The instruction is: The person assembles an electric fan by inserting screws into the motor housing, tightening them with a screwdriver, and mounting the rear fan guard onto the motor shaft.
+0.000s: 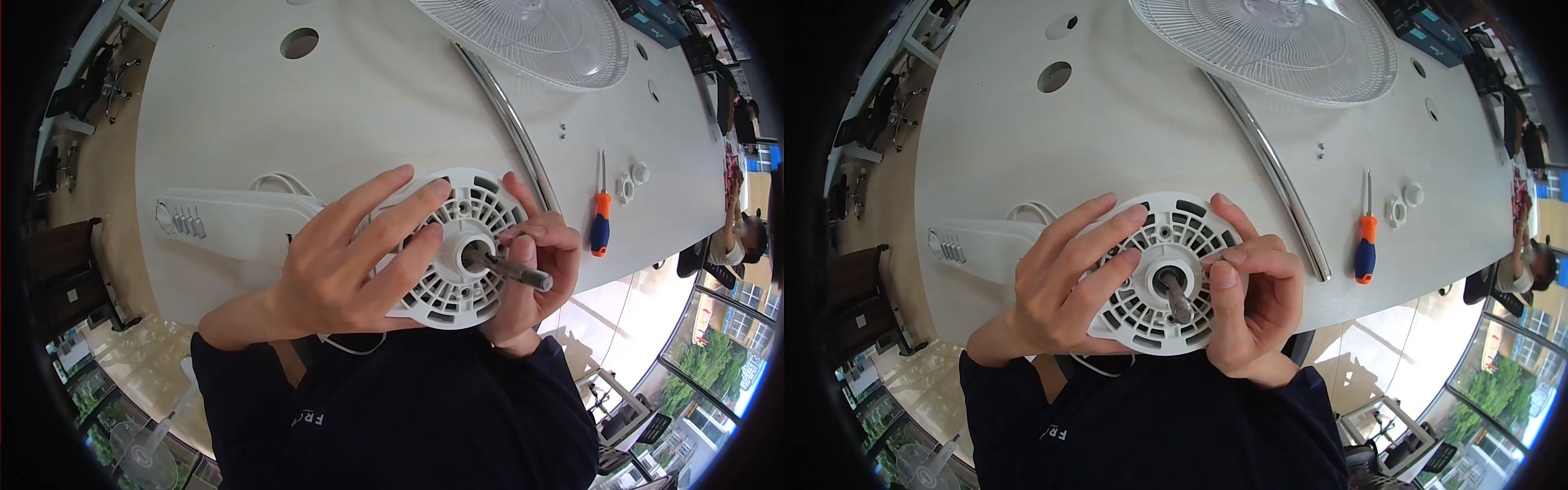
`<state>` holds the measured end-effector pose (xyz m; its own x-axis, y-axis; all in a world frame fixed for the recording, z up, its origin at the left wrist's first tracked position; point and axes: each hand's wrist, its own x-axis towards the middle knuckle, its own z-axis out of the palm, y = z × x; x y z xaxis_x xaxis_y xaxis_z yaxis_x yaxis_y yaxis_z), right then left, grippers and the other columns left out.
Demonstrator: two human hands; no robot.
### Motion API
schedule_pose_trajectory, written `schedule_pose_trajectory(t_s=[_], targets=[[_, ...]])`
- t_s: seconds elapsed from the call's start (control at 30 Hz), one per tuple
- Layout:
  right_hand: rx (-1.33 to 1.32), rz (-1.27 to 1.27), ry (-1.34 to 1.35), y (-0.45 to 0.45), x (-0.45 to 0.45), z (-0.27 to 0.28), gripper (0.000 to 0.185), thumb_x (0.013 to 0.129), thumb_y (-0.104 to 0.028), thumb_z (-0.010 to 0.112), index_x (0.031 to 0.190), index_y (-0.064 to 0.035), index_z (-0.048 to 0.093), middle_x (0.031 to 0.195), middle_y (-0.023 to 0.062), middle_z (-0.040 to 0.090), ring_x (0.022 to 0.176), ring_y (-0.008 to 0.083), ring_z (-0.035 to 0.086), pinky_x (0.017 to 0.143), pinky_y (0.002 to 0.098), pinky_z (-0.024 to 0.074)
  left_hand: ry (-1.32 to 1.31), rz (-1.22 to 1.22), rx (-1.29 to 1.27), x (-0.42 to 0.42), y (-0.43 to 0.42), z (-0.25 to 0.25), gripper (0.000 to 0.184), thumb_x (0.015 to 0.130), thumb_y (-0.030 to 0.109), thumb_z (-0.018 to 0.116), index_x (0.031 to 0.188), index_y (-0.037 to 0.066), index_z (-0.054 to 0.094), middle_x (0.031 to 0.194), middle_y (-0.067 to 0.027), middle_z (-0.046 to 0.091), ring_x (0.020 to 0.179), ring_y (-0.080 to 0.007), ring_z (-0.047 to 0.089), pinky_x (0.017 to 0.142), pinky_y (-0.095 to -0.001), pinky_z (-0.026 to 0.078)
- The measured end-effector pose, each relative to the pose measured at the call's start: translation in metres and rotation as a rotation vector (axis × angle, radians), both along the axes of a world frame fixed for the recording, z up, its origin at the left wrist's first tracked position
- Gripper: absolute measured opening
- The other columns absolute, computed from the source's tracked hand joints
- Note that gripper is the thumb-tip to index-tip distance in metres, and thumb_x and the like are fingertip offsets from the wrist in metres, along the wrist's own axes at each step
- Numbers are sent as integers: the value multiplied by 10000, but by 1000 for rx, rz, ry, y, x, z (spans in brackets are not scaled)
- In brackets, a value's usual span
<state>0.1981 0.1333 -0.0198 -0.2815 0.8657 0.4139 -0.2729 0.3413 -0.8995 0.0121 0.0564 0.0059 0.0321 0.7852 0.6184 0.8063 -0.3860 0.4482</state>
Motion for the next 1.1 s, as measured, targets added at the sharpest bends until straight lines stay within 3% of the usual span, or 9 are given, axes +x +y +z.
schedule_pose_trajectory(t_s=[0.07, 0.2, 0.27, 0.6, 0.73, 0.8, 0.87, 0.93, 1.1], targets=[[22, 1, -7, 1, 0, 0, 74, 1026, -8, 567, 1088, -23, 529, 906, 105, 634, 859, 150, 658, 1184, 653, 400, 66, 6, 63, -2, 1, -1, 327, 902, 413, 764, 1008, 114, 689, 1261, -138, 738, 1183, -373, 694, 845, -411, 596], [76, 2, -16, 1, 2, 0, 76, 1021, -7, 574, 1085, -18, 534, 907, 105, 632, 814, 133, 644, 1171, 659, 415, 247, -118, 137, -11, 0, -4, 325, 827, 341, 826, 1076, 225, 653, 1232, -183, 743, 1149, -418, 698, 824, -441, 600], [87, -5, 5, 4, -1, -1, 82, 1013, 7, 586, 1080, -12, 543, 890, 105, 631, 811, 136, 653, 1164, 661, 422, 146, -95, 47, -9, 1, 2, 311, 774, 242, 822, 1043, 298, 676, 1224, -154, 755, 1140, -400, 701, 802, -418, 580], [182, 107, -137, 27, 15, 14, 155, 923, 66, 689, 1056, 10, 634, 900, 152, 738, 941, 247, 708, 1163, 636, 406, 156, -109, 57, -12, 7, 2, 322, 775, 202, 826, 1056, 286, 692, 1213, -163, 763, 1124, -392, 712, 804, -395, 575], [314, 6, -266, 37, 29, 28, 259, 817, 81, 781, 1039, -8, 681, 910, 99, 780, 1030, 267, 685, 1069, 482, 466, 96, -82, 50, -9, 8, 3, 308, 765, 199, 847, 1019, 241, 679, 1197, -165, 771, 1114, -395, 719, 811, -396, 572], [-41, 247, -242, 38, 32, 47, 252, 793, 80, 811, 1001, -10, 700, 906, 96, 781, 996, 246, 675, 945, 405, 491, 70, -80, 44, -7, 8, 4, 309, 758, 197, 854, 1008, 224, 673, 1191, -165, 774, 1110, -397, 721, 812, -398, 571], [-31, 312, -276, 46, 31, 53, 235, 749, 33, 874, 940, -23, 748, 901, 75, 776, 902, 206, 669, 840, 356, 474, 67, -75, 57, -6, 10, 5, 313, 737, 183, 861, 981, 201, 667, 1185, -161, 777, 1109, -393, 722, 811, -402, 570], [233, 425, -535, 52, 29, 67, 259, 688, -31, 925, 913, -67, 802, 851, 32, 742, 793, 184, 643, 790, 332, 452, 49, -63, 55, -4, 11, 6, 317, 720, 173, 864, 963, 183, 660, 1178, -159, 779, 1106, -391, 722, 810, -402, 569], [371, 430, -726, 49, 22, 84, 320, 641, -82, 949, 936, -126, 833, 789, 2, 678, 710, 174, 600, 716, 339, 425, 40, -41, 89, -3, 11, 1, 309, 703, 163, 865, 927, 167, 653, 1169, -156, 783, 1103, -389, 721, 806, -399, 567]])
